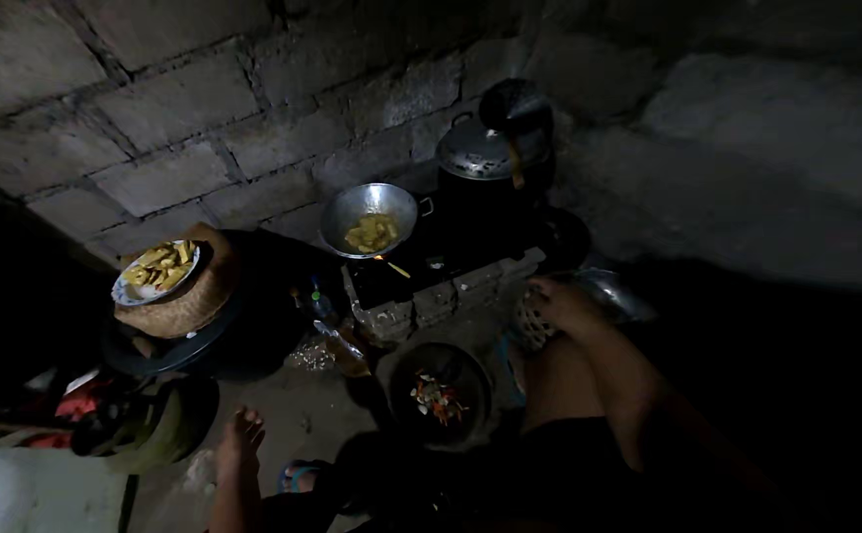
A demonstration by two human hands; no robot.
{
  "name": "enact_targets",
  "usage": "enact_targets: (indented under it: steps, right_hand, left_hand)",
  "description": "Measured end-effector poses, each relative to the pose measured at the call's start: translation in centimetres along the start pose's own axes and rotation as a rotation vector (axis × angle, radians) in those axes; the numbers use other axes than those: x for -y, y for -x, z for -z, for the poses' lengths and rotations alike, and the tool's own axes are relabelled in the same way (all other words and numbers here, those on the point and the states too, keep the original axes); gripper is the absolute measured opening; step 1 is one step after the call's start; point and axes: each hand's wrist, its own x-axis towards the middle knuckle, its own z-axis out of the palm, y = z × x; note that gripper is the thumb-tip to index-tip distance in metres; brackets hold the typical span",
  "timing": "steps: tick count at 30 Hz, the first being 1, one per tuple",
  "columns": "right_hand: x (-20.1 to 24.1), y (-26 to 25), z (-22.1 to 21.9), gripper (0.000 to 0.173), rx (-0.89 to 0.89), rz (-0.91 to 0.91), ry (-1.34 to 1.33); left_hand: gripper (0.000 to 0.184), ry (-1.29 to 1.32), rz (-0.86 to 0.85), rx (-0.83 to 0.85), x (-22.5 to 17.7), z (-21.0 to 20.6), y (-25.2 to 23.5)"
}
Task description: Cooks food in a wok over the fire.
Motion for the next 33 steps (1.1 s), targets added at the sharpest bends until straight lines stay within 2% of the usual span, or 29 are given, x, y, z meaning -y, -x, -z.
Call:
enact_targets:
  steps: [4,7,15,22,25,30,33]
  right_hand:
    - [0.0,-0.3,-0.6,0.047,0.159,0.055,-0.025]
    - [-0.9,-0.9,-1.2,0.048,0.207,0.083,-0.036]
    - [-2.9,-2.8,-1.6,0.048,0.222,0.035,-0.052]
    - [-4.7,-3.0,-1.5,0.047,0.243,-0.046,-0.090]
    - [-4.8,-2.4,-1.4,0.043,0.225,-0.093,-0.111]
    - [-8.0,-4.0,-2.8,0.037,0.151,-0.054,-0.101]
    - [-6.7,-3.1,-1.7,0.041,0.199,-0.080,-0.060]
  left_hand:
    - [0.046,-0.036,0.010,-0.016,0.5,0.9,0.3]
    - [0.047,-0.052,0.022,-0.031,0.9,1.1,0.5]
    - [0.048,-0.123,-0.024,-0.017,1.2,1.0,-0.1]
    - [0.046,-0.231,-0.089,0.070,0.4,0.3,-0.5]
    - [0.046,-0.271,-0.088,0.102,0.2,-0.1,-1.1]
    - [0.044,-0.334,-0.101,0.136,0.0,-0.9,-1.3]
    - [0.043,-0.377,-0.115,0.156,0.1,-1.1,-1.2]
